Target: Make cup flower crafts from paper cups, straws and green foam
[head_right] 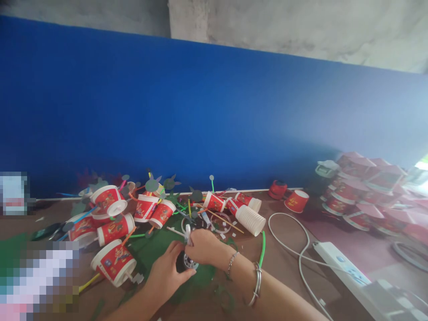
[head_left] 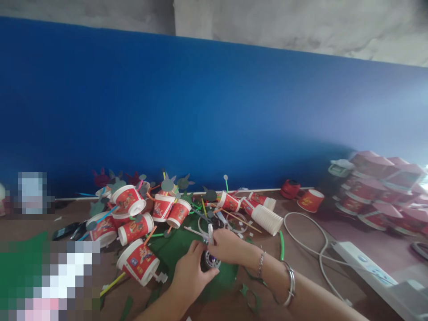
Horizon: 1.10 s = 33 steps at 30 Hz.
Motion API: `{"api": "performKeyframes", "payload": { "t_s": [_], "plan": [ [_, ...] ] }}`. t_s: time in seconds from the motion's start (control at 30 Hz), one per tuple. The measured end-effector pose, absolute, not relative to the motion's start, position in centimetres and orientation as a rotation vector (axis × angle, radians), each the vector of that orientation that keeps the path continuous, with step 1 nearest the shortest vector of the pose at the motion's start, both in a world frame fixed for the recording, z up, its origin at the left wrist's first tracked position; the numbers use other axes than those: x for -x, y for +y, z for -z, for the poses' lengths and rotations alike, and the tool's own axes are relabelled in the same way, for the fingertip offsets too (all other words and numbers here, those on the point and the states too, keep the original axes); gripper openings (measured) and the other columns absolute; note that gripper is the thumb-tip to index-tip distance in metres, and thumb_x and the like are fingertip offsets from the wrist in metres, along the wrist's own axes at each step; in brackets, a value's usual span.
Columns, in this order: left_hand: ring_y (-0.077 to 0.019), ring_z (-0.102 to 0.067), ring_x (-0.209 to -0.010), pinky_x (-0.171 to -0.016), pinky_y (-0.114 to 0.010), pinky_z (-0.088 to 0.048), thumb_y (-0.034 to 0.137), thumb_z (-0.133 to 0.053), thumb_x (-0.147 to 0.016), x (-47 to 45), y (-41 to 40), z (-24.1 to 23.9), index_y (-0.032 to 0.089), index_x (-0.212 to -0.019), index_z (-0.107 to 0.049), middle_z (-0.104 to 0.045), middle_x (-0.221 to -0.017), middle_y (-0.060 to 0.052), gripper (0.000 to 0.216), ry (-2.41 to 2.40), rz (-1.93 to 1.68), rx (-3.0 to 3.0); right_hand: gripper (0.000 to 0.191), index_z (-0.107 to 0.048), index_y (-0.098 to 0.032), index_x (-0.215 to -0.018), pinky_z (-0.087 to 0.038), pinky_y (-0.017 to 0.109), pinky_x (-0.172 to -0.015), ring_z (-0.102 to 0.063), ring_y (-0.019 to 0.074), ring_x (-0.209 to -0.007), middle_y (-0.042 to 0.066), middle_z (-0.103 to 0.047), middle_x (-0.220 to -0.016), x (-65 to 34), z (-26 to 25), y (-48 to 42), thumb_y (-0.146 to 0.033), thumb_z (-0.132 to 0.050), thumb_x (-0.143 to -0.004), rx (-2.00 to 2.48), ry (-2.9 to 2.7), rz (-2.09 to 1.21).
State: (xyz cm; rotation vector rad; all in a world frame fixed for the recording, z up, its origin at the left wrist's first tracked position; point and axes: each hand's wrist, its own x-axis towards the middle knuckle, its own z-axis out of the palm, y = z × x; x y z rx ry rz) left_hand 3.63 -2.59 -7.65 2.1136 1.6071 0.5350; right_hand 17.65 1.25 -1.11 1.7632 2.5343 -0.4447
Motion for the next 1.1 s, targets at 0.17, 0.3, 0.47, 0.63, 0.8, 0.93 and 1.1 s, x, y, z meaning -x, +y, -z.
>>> {"api": "performKeyframes", "payload": {
  "t_s": [0.17,0.3,0.47,0.63,0.8,0.93,1.1],
  "plan": [
    [-0.0183,-0.063,-0.088,-0.070,-0.024,-0.044,0.033,-0.067,-0.067,-3.6,-2.5,7.8,0.025,-0.104,-0.050,-0.057,-0.106,-0.001,0.042,1.578,-0.576,-2.106,0.023,-0.068,-0.009,-0.079,-0.042,0.031,-0.059,-0.065,0.0256,-0.069,0.018,-0.070,-0.076,-16.6,0.2,0.6,-0.018,-0.047,-0.075,-1.538,2.626,0.223],
    [-0.0173,-0.063,-0.089,-0.070,-0.022,-0.044,0.028,-0.064,-0.069,-3.6,-2.5,7.6,0.026,-0.107,-0.048,-0.056,-0.110,-0.002,0.042,1.544,-0.574,-2.097,0.020,-0.065,-0.011,-0.082,-0.042,0.036,-0.067,-0.063,0.0253,-0.072,0.015,-0.069,-0.079,-16.4,-0.2,-0.5,-0.016,-0.046,-0.079,-1.263,2.767,-0.021],
    [-0.0167,-0.062,-0.086,-0.068,-0.022,-0.044,0.023,-0.061,-0.070,-3.7,-2.7,7.3,0.023,-0.099,-0.050,-0.057,-0.102,-0.001,0.031,1.576,-0.516,-2.110,0.015,-0.061,-0.015,-0.084,-0.037,0.036,-0.074,-0.058,0.0227,-0.077,0.010,-0.066,-0.079,-17.6,1.1,-1.9,-0.018,-0.048,-0.079,-1.343,2.922,0.006],
    [-0.0145,-0.061,-0.083,-0.066,-0.021,-0.043,0.022,-0.059,-0.070,-3.6,-2.8,7.2,0.026,-0.097,-0.050,-0.055,-0.103,0.001,0.029,1.556,-0.547,-2.070,0.012,-0.056,-0.019,-0.086,-0.034,0.032,-0.074,-0.051,0.0195,-0.079,0.006,-0.062,-0.084,-19.3,2.7,-3.3,-0.016,-0.045,-0.081,-1.441,3.062,0.225],
    [-0.0156,-0.060,-0.085,-0.071,-0.023,-0.043,0.031,-0.059,-0.073,-3.2,-2.7,7.1,0.026,-0.099,-0.050,-0.053,-0.103,0.001,0.028,1.411,-0.618,-2.058,0.012,-0.053,-0.020,-0.082,-0.036,0.030,-0.076,-0.049,0.0173,-0.081,0.003,-0.059,-0.084,-20.1,3.8,-3.7,-0.016,-0.042,-0.086,-1.602,3.182,0.605],
    [-0.0174,-0.060,-0.088,-0.071,-0.024,-0.042,0.035,-0.059,-0.073,-3.3,-2.7,6.8,0.024,-0.100,-0.051,-0.054,-0.104,0.000,0.030,1.484,-0.563,-2.078,0.009,-0.054,-0.019,-0.083,-0.039,0.029,-0.076,-0.051,0.0166,-0.081,0.002,-0.058,-0.083,-20.6,4.6,-2.8,-0.016,-0.046,-0.083,-1.759,3.158,0.979],
    [-0.0167,-0.061,-0.087,-0.072,-0.024,-0.042,0.034,-0.061,-0.072,-3.5,-2.7,6.9,0.023,-0.101,-0.051,-0.054,-0.107,0.000,0.033,1.533,-0.518,-2.085,0.007,-0.056,-0.017,-0.075,-0.040,0.024,-0.067,-0.052,0.0143,-0.071,-0.001,-0.057,-0.071,-20.6,4.9,-1.3,-0.018,-0.050,-0.079,-1.931,2.834,1.546]
  ]
}}
